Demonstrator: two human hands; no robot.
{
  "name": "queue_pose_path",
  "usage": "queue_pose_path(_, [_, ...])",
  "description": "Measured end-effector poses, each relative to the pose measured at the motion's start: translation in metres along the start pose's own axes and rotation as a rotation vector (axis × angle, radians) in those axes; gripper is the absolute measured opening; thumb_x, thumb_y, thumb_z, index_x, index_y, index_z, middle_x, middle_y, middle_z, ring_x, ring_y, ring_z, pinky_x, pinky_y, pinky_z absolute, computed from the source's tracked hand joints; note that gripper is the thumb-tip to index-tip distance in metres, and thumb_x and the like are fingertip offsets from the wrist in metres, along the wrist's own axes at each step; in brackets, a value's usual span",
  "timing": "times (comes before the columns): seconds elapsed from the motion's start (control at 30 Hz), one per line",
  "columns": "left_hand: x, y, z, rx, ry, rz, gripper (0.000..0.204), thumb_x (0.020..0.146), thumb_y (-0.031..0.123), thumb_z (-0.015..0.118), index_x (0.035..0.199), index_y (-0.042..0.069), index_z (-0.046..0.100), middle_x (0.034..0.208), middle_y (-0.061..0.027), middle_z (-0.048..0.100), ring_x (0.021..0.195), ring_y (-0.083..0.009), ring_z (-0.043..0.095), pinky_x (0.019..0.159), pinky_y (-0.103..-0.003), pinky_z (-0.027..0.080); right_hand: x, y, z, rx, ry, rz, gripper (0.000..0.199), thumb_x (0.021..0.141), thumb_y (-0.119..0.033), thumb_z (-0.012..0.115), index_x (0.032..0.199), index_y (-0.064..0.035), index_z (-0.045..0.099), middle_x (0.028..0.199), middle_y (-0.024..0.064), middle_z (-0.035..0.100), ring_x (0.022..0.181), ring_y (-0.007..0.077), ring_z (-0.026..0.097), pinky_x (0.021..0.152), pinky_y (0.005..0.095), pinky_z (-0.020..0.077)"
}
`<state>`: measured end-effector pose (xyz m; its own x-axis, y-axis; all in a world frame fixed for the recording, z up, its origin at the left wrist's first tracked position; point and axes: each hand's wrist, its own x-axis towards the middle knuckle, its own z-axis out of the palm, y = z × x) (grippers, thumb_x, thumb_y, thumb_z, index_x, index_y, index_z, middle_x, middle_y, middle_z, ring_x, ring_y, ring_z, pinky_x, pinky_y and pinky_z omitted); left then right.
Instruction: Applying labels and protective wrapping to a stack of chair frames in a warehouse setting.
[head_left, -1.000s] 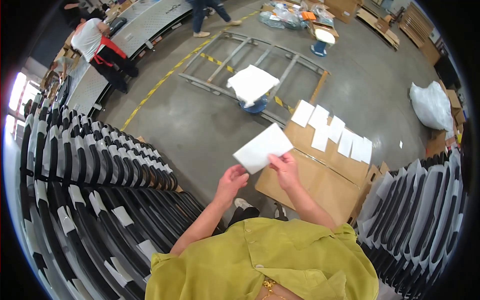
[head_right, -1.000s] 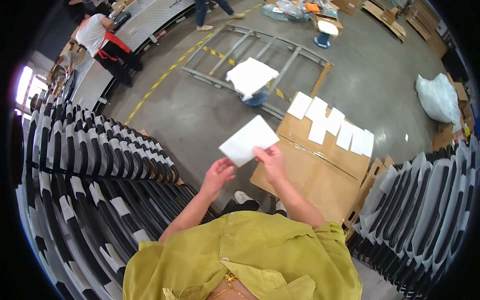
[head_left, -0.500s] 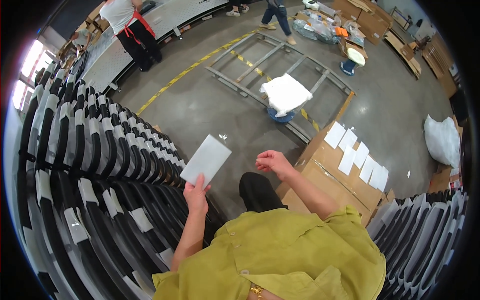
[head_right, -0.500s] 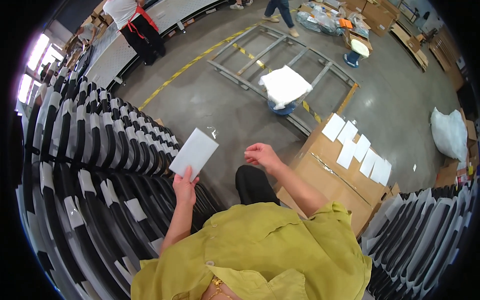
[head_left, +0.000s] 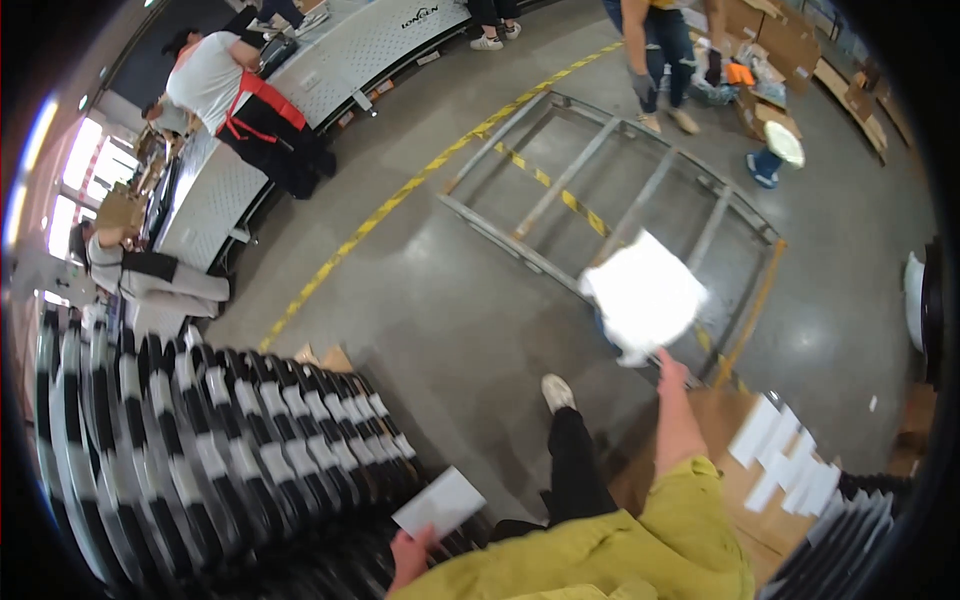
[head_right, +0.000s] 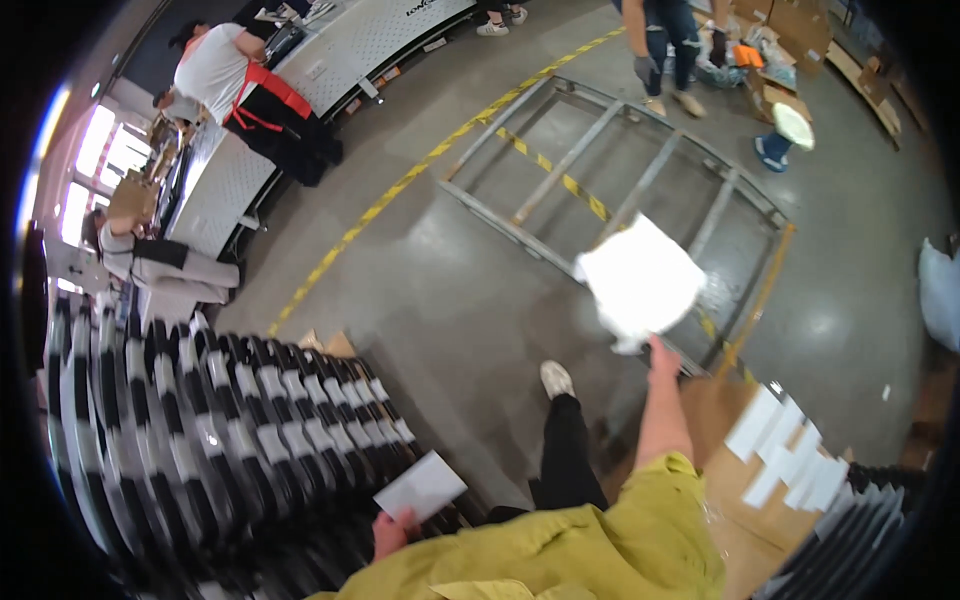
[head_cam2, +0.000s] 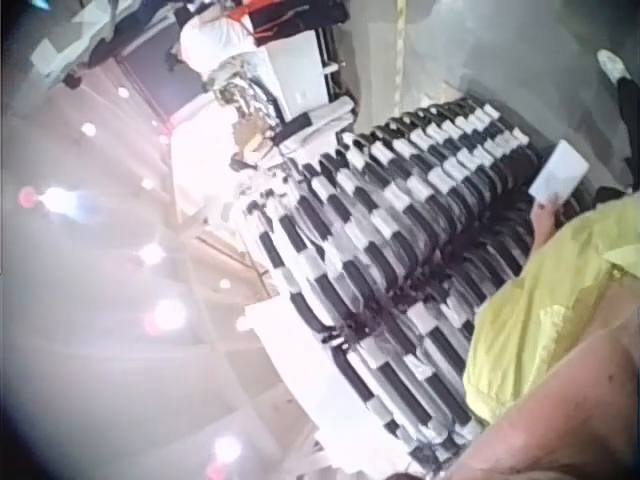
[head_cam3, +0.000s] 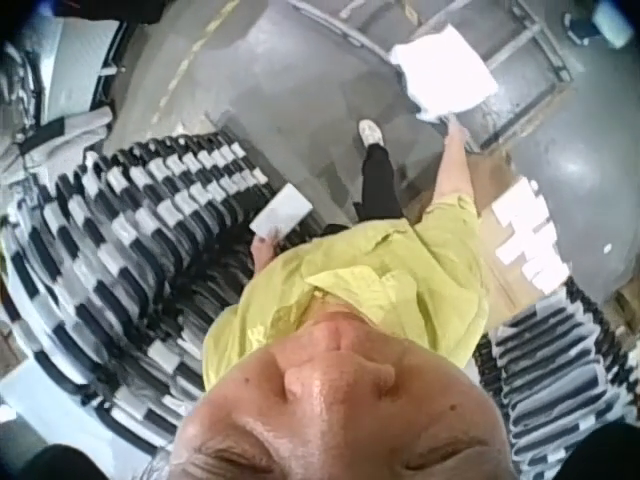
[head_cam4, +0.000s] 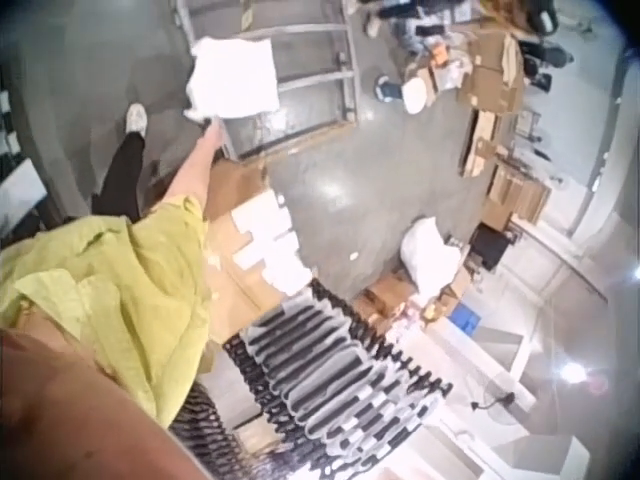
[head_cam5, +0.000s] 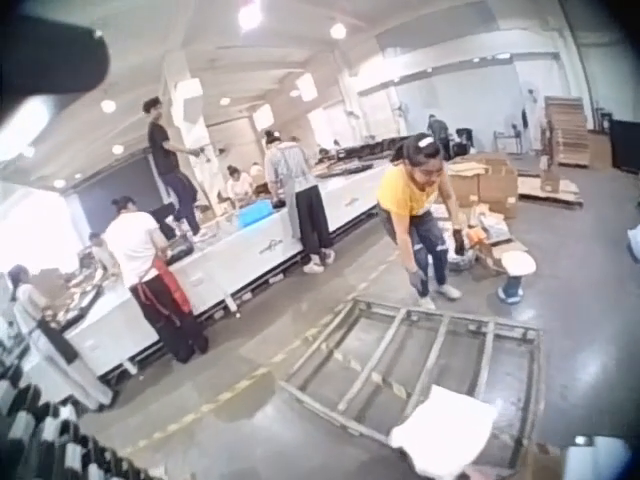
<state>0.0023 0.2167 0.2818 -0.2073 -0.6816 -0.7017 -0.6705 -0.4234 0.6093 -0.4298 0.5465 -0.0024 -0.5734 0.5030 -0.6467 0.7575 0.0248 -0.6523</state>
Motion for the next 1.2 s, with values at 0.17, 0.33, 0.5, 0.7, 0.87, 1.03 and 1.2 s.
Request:
queue_pose_path(0.17, [0.054,0.043,0.055,-0.122,0.012,-0.185,0.021,0.075,0.011,0.061,0.092,0.0,0.055,0.08,-0.0051,0.059,0.064,-0.0133,0.056,0.055,-0.023,0.046,0.055,-0.012,0.05,0.595,-0.409,0.135,0.05,0.073,-0.021,0.064,0.112,0.0039,0.044,0.112,0.0133,0.049,0.101,0.0226,0.048,0.083,0.0346,0.0408])
queue_pose_path(0.33, [0.095,0.059,0.06,-0.019,-0.051,-0.3,0.021,0.075,0.013,0.061,0.093,0.002,0.058,0.078,-0.0024,0.06,0.062,-0.0084,0.054,0.054,-0.021,0.044,0.008,-0.072,0.102,0.689,-0.62,0.249,0.046,0.075,-0.011,0.059,0.115,0.0019,0.041,0.113,0.0113,0.048,0.104,0.023,0.046,0.089,0.0363,0.0377])
queue_pose_path(0.5, [0.15,0.073,0.053,-0.156,-0.041,-0.281,0.021,0.076,0.016,0.061,0.091,0.003,0.058,0.076,-0.001,0.06,0.059,-0.0069,0.052,0.052,-0.019,0.041,-0.098,-0.093,0.187,0.308,-0.638,0.078,0.052,0.07,-0.002,0.06,0.117,0.0027,0.038,0.114,0.0129,0.047,0.103,0.0254,0.047,0.088,0.0364,0.0383])
queue_pose_path(0.7, [0.173,0.054,0.012,-0.266,0.137,-0.298,0.018,0.077,0.016,0.059,0.088,0.002,0.058,0.075,-0.0018,0.059,0.06,-0.0072,0.051,0.052,-0.019,0.041,-0.219,-0.033,0.423,-0.078,-1.012,0.127,0.054,0.061,0.005,0.065,0.111,0.0068,0.043,0.105,0.0149,0.052,0.093,0.0242,0.052,0.082,0.0341,0.0417])
queue_pose_path(0.87, [0.182,0.001,-0.016,-0.444,0.297,-0.35,0.021,0.078,0.018,0.058,0.092,0.001,0.056,0.078,-0.0031,0.059,0.065,-0.0096,0.053,0.059,-0.023,0.045,-0.191,0.052,0.589,-0.052,-1.166,0.389,0.041,0.072,0.001,0.06,0.11,0.004,0.044,0.105,0.0131,0.052,0.093,0.0264,0.052,0.082,0.039,0.0435])
queue_pose_path(1.03, [0.155,0.012,-0.019,-0.391,0.37,-0.303,0.02,0.08,0.019,0.055,0.091,0.002,0.056,0.073,-0.0025,0.058,0.065,-0.0075,0.053,0.058,-0.022,0.043,-0.225,0.077,0.618,-0.407,-1.081,0.127,0.044,0.07,-0.007,0.066,0.108,0.0037,0.047,0.104,0.0117,0.053,0.09,0.0226,0.053,0.075,0.0352,0.0447])
queue_pose_path(1.2, [0.156,0.043,0.005,-0.323,0.409,-0.141,0.022,0.079,0.023,0.055,0.086,0.002,0.053,0.074,-0.0071,0.058,0.065,-0.0135,0.056,0.06,-0.028,0.044,-0.168,0.039,0.586,-1.349,-0.881,-1.159,0.052,0.053,-0.034,0.068,0.081,0.0072,0.053,0.071,0.0176,0.054,0.065,0.0265,0.052,0.065,0.0369,0.0422])
